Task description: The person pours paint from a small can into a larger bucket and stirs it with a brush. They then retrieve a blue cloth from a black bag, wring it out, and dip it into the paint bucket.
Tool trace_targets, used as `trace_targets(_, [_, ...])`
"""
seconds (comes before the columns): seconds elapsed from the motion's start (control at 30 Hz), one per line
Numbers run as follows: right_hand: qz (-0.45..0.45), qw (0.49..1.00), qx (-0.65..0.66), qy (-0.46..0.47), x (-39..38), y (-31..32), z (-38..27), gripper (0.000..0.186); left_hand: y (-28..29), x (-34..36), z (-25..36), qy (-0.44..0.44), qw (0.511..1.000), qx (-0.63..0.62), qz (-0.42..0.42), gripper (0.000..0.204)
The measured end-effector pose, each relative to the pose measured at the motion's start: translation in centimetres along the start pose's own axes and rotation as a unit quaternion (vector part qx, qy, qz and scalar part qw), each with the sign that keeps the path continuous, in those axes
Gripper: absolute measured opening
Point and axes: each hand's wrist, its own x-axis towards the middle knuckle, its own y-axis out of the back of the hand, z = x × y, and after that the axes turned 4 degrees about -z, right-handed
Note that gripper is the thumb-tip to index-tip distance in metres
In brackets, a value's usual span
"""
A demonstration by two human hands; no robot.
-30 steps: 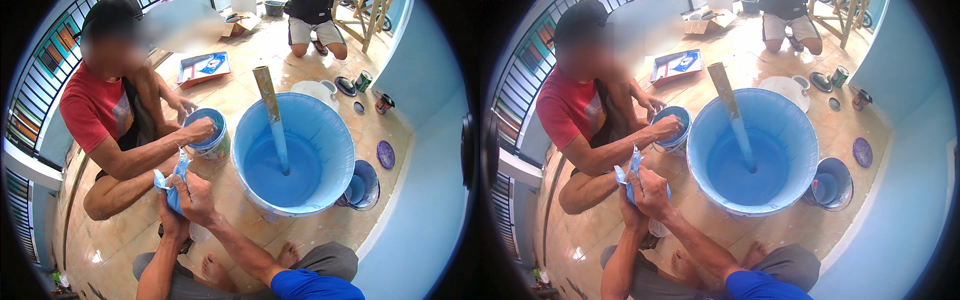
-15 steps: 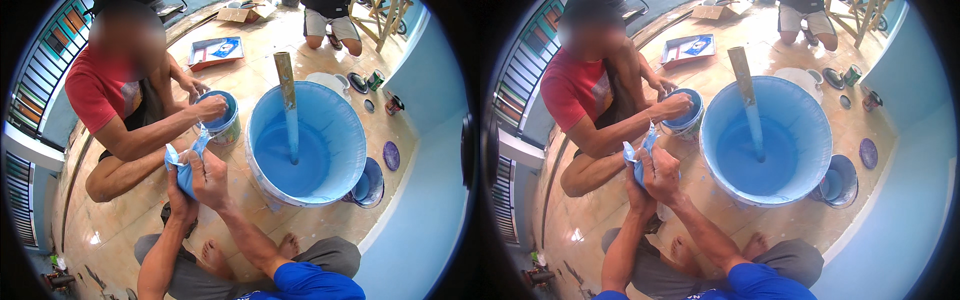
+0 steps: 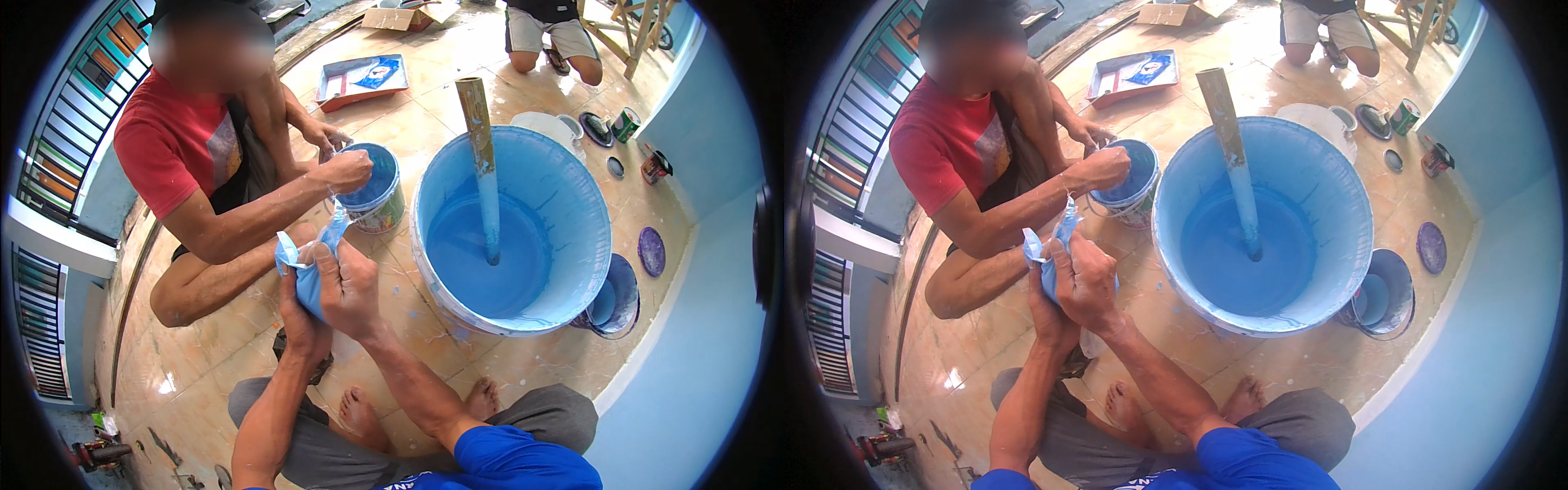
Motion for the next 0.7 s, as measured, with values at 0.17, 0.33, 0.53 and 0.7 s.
trace_targets(0.17, [0.007, 1.000, 0.014, 0.001, 0.4, 0.2, -0.4, 0.024, -0.1, 0.3, 0.4, -0.002, 1.000, -0.010, -0.009, 0.059])
trace_targets(0.33, [0.096, 0.986, 0.138, 0.017, 1.7, 0.7, -2.5, 0.021, -1.4, 0.2, 1.9, -0.023, 0.996, 0.044, -0.070, 0.062])
trace_targets(0.53, [0.146, 0.983, 0.111, 0.022, 1.8, 2.7, -5.2, 0.030, -3.7, 1.7, 1.6, 0.037, 0.987, 0.036, -0.153, 0.084])
trace_targets(0.7, [0.203, 0.975, 0.092, -0.010, 2.1, 3.7, -4.6, 0.032, -4.4, 2.7, 0.0, 0.102, 0.980, -0.013, -0.169, 0.067])
